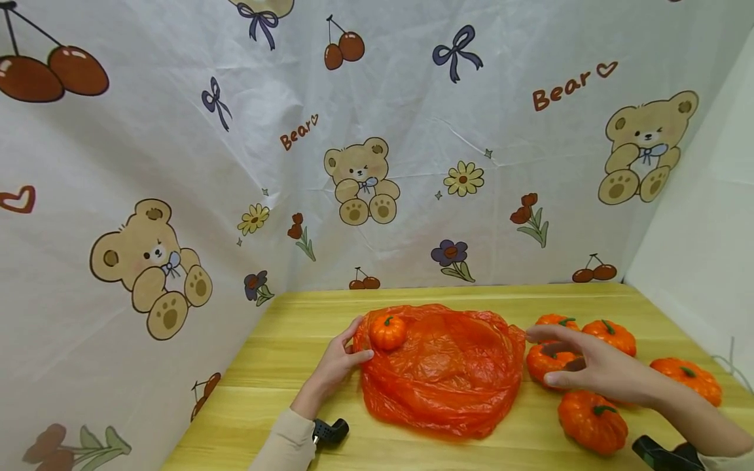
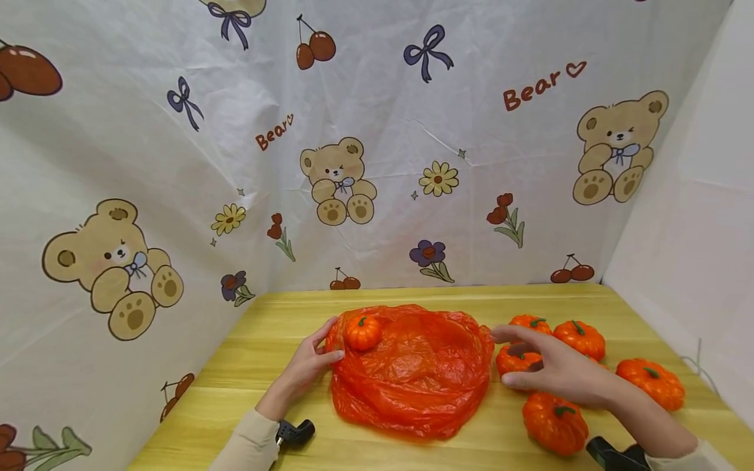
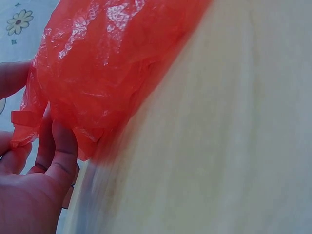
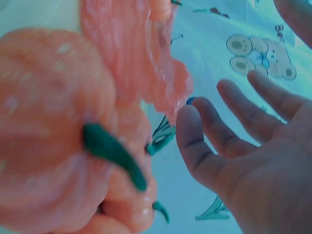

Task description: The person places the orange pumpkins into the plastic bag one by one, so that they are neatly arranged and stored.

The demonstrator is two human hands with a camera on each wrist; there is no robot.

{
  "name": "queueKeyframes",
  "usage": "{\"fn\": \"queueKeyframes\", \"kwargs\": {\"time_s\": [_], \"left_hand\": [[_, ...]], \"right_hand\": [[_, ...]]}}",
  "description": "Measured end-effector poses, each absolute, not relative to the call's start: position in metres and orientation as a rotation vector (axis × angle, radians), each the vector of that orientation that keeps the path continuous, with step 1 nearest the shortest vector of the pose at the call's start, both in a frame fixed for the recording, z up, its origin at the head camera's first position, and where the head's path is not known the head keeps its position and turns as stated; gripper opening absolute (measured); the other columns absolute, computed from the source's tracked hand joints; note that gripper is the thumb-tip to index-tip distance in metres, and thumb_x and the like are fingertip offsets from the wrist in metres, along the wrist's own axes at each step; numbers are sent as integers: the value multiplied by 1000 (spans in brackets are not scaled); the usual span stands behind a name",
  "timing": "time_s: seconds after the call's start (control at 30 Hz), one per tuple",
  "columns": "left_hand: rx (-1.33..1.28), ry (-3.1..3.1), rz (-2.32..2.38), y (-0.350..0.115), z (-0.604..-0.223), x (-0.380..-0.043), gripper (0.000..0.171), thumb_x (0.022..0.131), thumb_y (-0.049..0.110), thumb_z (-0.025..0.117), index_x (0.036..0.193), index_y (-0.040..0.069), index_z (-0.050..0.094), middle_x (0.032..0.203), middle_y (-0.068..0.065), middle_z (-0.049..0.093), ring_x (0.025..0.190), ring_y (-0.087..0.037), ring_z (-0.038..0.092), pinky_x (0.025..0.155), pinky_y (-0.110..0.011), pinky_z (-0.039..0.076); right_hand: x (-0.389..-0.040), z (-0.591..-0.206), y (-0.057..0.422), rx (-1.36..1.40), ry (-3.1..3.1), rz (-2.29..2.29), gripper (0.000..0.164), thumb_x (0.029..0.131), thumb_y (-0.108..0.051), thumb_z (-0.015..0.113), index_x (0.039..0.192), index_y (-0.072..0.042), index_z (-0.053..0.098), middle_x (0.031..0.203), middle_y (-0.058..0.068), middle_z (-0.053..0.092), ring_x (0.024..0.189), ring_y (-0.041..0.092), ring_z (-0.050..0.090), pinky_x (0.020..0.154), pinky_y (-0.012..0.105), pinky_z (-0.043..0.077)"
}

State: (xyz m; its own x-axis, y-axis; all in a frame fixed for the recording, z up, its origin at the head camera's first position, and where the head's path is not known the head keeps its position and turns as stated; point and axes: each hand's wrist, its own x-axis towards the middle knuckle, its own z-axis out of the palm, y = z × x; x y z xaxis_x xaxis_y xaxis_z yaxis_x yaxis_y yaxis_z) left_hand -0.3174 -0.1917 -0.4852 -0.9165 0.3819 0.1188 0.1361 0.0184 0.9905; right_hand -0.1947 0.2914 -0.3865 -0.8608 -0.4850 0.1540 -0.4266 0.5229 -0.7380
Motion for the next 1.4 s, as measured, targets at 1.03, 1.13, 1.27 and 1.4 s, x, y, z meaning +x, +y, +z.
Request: {"fn": "queueKeyframes", "kwargs": {"time_s": [1.03,1.13,1.27,1.4], "left_hand": [[543,2114,2014,-192,-487,-316,89,93,0,69,166,12,20,173,-13,13,140,-38,49,98,-25,56],[544,2116,2012,-192,-486,-316,89,93,1,69,166,12,20,173,-13,14,139,-38,50,98,-26,56],[545,2119,2013,-192,-486,-316,89,93,1,70,166,13,21,173,-13,13,139,-39,51,98,-26,56],[542,2122,2006,-191,-486,-316,88,93,1,69,166,13,21,174,-13,12,138,-39,51,98,-26,56]], "right_hand": [[-183,-449,358,-952,2316,-1431,64,93,5,66,152,0,41,146,-4,60,129,-4,55,98,15,50],[-184,-456,360,-1003,2316,-1435,66,91,5,69,151,1,43,147,-6,60,130,-6,53,99,13,49],[-182,-464,363,-978,2397,-1356,67,87,0,75,148,-4,49,147,-11,58,127,-11,49,95,10,45],[-181,-470,366,-918,2459,-1240,70,85,-8,78,149,-11,50,147,-19,55,120,-11,47,88,12,41]]}}
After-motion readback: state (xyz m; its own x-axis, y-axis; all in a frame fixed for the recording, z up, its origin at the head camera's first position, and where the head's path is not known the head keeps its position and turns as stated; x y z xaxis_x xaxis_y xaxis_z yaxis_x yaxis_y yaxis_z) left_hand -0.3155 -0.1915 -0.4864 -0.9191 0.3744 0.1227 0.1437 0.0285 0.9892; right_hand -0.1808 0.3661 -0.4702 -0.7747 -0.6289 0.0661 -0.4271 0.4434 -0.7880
